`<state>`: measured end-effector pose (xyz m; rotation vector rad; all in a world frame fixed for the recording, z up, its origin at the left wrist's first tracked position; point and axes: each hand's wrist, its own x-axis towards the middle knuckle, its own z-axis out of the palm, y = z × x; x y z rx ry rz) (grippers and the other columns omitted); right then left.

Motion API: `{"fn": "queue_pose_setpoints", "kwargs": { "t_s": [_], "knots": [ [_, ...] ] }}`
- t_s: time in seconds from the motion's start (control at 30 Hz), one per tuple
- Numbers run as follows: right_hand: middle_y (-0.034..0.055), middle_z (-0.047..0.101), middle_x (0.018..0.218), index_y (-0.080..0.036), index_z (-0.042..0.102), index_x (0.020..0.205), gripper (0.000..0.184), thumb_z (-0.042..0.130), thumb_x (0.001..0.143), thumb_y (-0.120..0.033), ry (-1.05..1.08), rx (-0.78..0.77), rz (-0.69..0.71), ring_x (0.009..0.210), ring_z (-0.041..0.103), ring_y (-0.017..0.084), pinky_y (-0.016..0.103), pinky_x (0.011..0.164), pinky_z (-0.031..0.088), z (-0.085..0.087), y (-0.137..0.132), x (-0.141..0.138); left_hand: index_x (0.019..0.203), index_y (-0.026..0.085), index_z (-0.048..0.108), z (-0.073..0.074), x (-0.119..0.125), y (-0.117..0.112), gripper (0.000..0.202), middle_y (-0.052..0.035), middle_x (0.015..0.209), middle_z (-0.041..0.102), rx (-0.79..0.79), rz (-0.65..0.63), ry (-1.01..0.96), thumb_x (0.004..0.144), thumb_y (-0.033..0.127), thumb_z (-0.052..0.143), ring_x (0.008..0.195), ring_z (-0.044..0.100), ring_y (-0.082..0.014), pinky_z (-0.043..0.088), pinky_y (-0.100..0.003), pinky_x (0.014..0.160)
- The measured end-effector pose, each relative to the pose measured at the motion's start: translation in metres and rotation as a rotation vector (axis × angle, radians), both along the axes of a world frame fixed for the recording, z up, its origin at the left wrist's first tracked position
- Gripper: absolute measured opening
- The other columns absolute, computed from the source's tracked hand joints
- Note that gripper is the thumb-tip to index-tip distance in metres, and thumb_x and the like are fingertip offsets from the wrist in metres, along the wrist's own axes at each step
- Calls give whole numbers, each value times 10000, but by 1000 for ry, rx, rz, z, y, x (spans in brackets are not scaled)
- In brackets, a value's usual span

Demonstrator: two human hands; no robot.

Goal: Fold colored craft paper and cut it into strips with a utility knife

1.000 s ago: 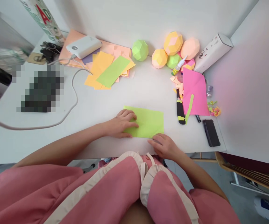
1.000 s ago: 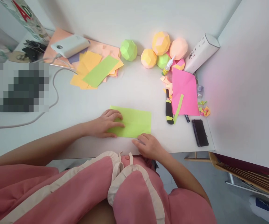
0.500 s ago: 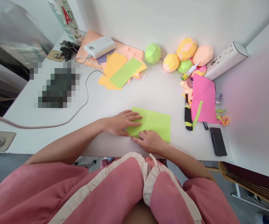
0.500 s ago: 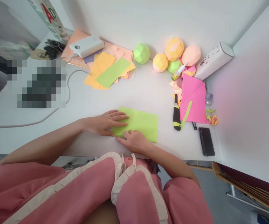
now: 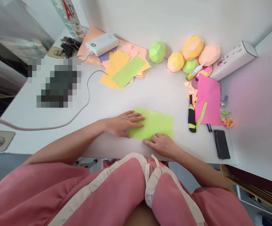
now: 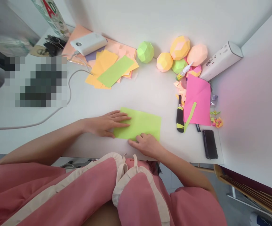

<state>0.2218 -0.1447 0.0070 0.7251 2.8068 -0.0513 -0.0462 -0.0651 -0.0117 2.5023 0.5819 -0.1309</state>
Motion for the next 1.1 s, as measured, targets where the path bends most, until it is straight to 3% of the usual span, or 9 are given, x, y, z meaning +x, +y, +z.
{"fn": "queue_pose_setpoints", "kwargs": {
  "t_s": [0.37,0.5,0.63,0.7,0.77,0.87,0.97,1.1],
  "knots": [
    [27,537,692,-187,589,1186,458,439,812,32,61,99,-178,611,440,161,294,537,276,6,-37,92,1480,288,330,-5,-3,-1,702,-61,1604,171,2,0,-74,838,338,610,1474,132,-304,95,-530,1182],
    [14,515,657,-200,650,1051,300,433,890,-69,188,93,-287,582,441,156,285,501,313,8,-42,116,1479,305,329,-5,-3,0,701,-52,1603,180,8,2,-85,838,327,613,1474,134,-304,111,-530,1179],
    [49,556,770,-190,659,998,242,427,935,-159,491,82,-463,727,538,173,291,599,452,1,-26,106,1456,333,365,-3,-6,3,641,-33,1610,151,-36,-30,-97,857,255,581,1479,108,-296,94,-542,1177],
    [100,578,939,-179,642,1077,249,436,942,-215,603,96,-571,913,561,213,347,750,503,-6,-9,92,1443,337,385,-4,-7,5,612,-27,1602,192,-65,-25,-146,865,222,554,1477,119,-293,112,-543,1176],
    [169,529,1197,-152,597,1183,327,497,922,-321,577,109,-627,1155,482,291,443,906,476,-13,11,77,1432,311,404,-7,-7,7,570,-44,1578,267,-84,17,-234,882,226,526,1471,150,-286,176,-525,1171],
    [188,469,1315,-139,507,1303,532,580,863,-429,443,42,-720,1219,417,351,538,983,411,-20,39,62,1377,242,473,-15,-5,10,464,-106,1511,371,-66,140,-373,914,273,483,1424,274,-270,310,-479,1129],
    [158,462,1306,-170,438,1362,673,642,804,-487,404,-71,-786,1209,420,339,520,995,404,-19,60,58,1343,225,498,-26,-4,16,451,-135,1441,428,39,331,-430,913,361,496,1343,382,-280,367,-491,1087],
    [124,482,1222,-196,498,1276,618,686,763,-485,398,-142,-829,1186,428,316,475,984,415,-11,75,58,1359,195,466,-40,-8,25,645,-167,1382,451,214,548,-398,824,533,593,1287,405,-341,348,-551,1068]
  ]
}}
